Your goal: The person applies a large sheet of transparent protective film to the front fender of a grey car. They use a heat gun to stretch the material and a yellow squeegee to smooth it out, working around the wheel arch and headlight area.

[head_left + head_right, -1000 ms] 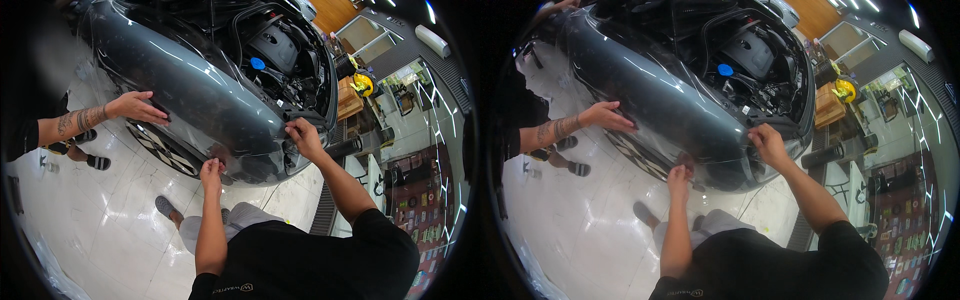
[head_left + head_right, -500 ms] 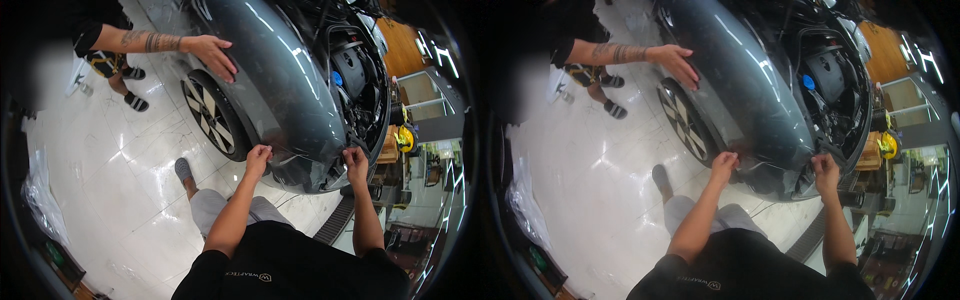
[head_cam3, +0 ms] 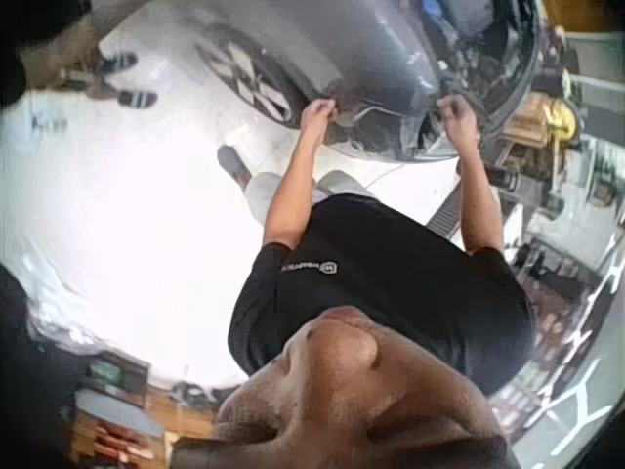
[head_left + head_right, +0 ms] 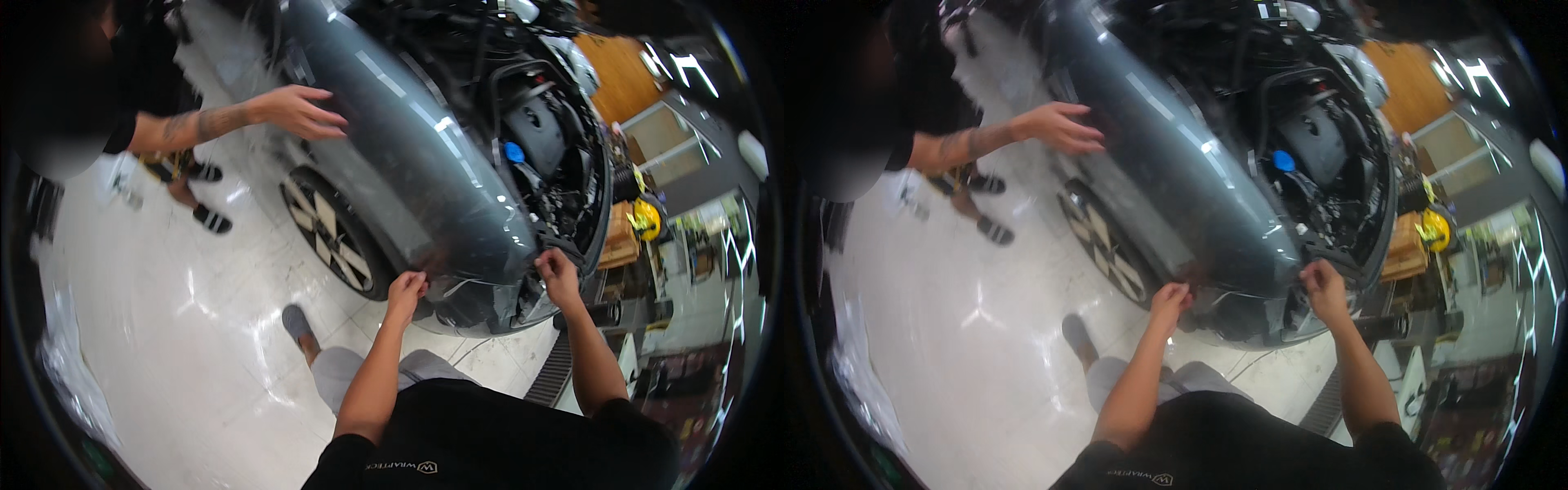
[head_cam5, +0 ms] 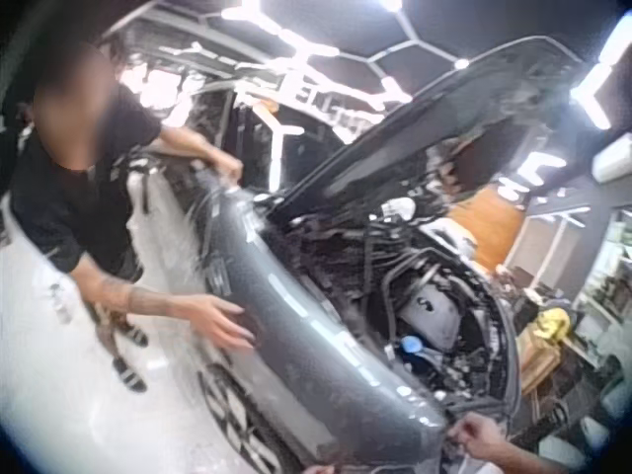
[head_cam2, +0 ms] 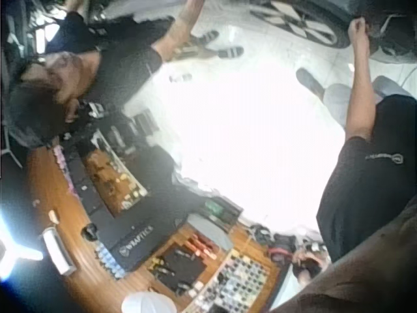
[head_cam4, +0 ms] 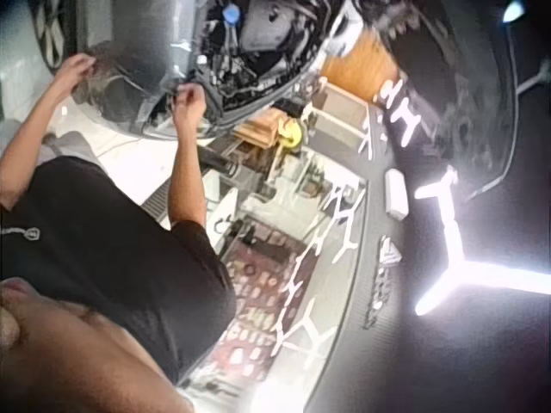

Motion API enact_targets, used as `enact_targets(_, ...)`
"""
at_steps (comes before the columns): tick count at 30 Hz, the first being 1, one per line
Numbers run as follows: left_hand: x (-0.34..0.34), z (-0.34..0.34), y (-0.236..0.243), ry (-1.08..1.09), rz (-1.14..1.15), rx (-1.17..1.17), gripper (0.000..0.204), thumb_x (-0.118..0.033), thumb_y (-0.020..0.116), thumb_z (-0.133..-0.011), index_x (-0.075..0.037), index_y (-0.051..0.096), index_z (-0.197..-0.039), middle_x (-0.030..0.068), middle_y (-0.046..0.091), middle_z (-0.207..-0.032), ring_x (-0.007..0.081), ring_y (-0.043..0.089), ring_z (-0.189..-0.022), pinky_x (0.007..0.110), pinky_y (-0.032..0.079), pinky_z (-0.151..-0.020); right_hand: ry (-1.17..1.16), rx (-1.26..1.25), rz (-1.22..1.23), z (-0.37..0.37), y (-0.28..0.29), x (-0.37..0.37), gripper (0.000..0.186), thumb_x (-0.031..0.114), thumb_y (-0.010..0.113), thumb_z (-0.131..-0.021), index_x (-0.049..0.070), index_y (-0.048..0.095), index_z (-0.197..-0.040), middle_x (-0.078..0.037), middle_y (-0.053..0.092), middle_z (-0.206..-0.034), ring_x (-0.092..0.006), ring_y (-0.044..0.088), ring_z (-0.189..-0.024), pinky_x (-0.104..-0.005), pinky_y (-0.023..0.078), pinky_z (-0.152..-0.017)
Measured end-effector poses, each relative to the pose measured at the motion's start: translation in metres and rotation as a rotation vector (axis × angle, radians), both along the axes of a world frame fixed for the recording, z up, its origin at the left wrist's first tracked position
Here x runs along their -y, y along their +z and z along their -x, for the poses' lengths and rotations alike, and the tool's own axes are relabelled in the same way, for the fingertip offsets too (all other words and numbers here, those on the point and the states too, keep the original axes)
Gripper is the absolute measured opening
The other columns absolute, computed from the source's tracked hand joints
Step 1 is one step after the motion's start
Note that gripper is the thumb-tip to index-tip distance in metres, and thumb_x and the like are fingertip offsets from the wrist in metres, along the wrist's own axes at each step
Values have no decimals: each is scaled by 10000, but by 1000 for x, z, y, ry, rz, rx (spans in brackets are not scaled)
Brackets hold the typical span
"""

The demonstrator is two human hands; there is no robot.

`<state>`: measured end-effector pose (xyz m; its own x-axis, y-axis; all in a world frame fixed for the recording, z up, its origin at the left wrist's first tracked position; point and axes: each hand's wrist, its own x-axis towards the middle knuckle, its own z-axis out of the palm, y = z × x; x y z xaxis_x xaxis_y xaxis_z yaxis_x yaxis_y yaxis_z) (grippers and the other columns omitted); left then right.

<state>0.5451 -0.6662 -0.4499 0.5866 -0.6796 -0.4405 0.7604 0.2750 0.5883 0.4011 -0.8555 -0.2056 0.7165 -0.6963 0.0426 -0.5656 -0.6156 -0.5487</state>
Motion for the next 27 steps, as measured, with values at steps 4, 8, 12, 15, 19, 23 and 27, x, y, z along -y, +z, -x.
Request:
enact_targets(4, 1, -1, -5, -63, -47, 59, 170, -183, 607, -905, -19, 598, -950, 42, 604, -829, 117, 572, -743, 258, 482, -683, 1, -36, 74, -8, 6, -4, 133, 129, 618, -852, 15, 550, -838, -61, 542, -706, -126, 506, -637, -276, 420, -596)
enact_targets(8, -5, -8, -5, -86, -95, 85, 167, -197, 612, -904, -30, 609, -924, 29, 611, -790, 101, 559, -699, 239, 464, -643, 13, -51, 95, -15, 7, -3, 123, 136, 617, -813, 29, 559, -827, -120, 563, -760, -254, 560, -697, -347, 446, -639)
enact_targets(12, -12, -15, 15, -148, -161, 76, 165, -201, 628, -890, -43, 605, -931, 31, 607, -808, 103, 554, -688, 238, 457, -620, 57, -11, 154, -8, 7, -4, 97, 118, 598, -784, 36, 558, -815, -137, 559, -768, -306, 556, -726, -375, 447, -653)
enact_targets(15, -14, -13, 13, -199, -226, 104, 184, -211, 635, -883, -50, 602, -965, 30, 606, -834, 107, 557, -692, 236, 454, -611, 61, 35, 100, -3, 2, 0, 77, 99, 581, -779, 27, 562, -800, -138, 560, -759, -301, 552, -707, -374, 440, -638)
enact_targets(19, -45, -18, 7, -233, -245, 141, 218, -228, 643, -875, -50, 599, -991, 23, 598, -836, 105, 558, -706, 233, 454, -600, 62, 76, 74, 2, -10, 11, 64, 79, 582, -771, 18, 567, -783, -139, 561, -724, -297, 560, -697, -374, 439, -633)
enact_targets(23, -125, -40, -46, -271, -406, 123, 205, -210, 640, -866, -47, 613, -987, 28, 596, -811, 109, 559, -680, 244, 455, -562, 55, 62, 101, -9, 2, 0, 67, 75, 582, -772, 15, 558, -754, -141, 558, -715, -306, 554, -691, -379, 433, -626)
enact_targets(27, -208, -77, -48, -421, -806, 274, 214, -210, 677, -826, -30, 630, -933, 35, 605, -727, 127, 554, -606, 273, 442, -495, -17, 48, 102, 4, 0, 4, 70, 64, 582, -760, 14, 548, -725, -136, 557, -714, -301, 544, -681, -375, 429, -615)
